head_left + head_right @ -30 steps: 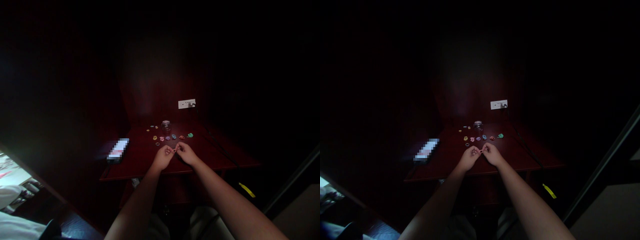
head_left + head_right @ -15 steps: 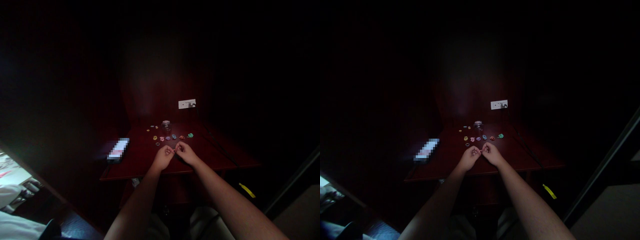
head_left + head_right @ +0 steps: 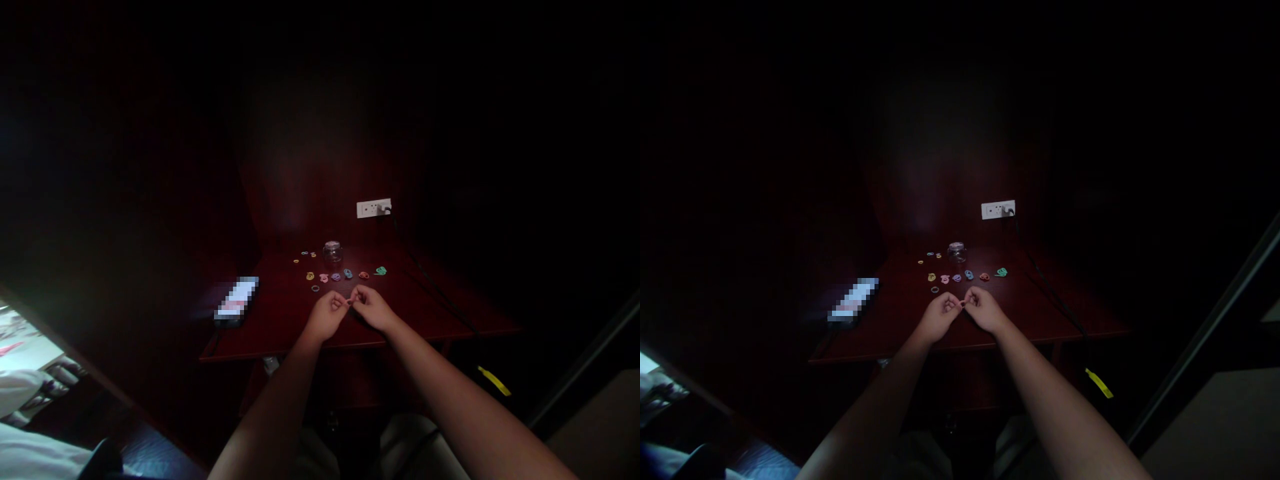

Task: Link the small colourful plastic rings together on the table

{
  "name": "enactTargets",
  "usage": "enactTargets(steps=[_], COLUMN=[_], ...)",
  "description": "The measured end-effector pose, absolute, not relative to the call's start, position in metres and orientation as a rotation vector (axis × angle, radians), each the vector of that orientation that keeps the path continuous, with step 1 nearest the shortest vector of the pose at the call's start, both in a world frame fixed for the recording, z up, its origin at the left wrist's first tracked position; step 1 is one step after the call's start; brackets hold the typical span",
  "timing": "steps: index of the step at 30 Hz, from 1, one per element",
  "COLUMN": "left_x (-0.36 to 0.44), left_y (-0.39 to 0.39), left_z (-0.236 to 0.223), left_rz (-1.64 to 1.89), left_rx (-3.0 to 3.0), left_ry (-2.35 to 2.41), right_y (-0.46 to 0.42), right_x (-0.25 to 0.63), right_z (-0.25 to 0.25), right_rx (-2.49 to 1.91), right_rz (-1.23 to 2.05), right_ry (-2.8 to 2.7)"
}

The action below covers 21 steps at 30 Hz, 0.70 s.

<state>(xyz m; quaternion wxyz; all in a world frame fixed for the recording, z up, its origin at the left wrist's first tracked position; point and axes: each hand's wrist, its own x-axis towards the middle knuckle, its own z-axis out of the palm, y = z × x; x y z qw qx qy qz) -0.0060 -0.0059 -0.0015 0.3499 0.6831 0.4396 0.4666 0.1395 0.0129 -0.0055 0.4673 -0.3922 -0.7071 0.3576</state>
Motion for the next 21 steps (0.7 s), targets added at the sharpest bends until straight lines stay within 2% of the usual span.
enactTargets(steps=[21], left_x=[-0.0059], left_y=[-0.0047], left_z=[-0.0028], left_rz=[1.219], left_rx=[1.781], left_ry=[1.131], right_y=[0.0130], right_x=[0.1392], right_z=[-0.0059], right_rx=[-0.990], right_rz=[0.885], right_ry=[-1.712])
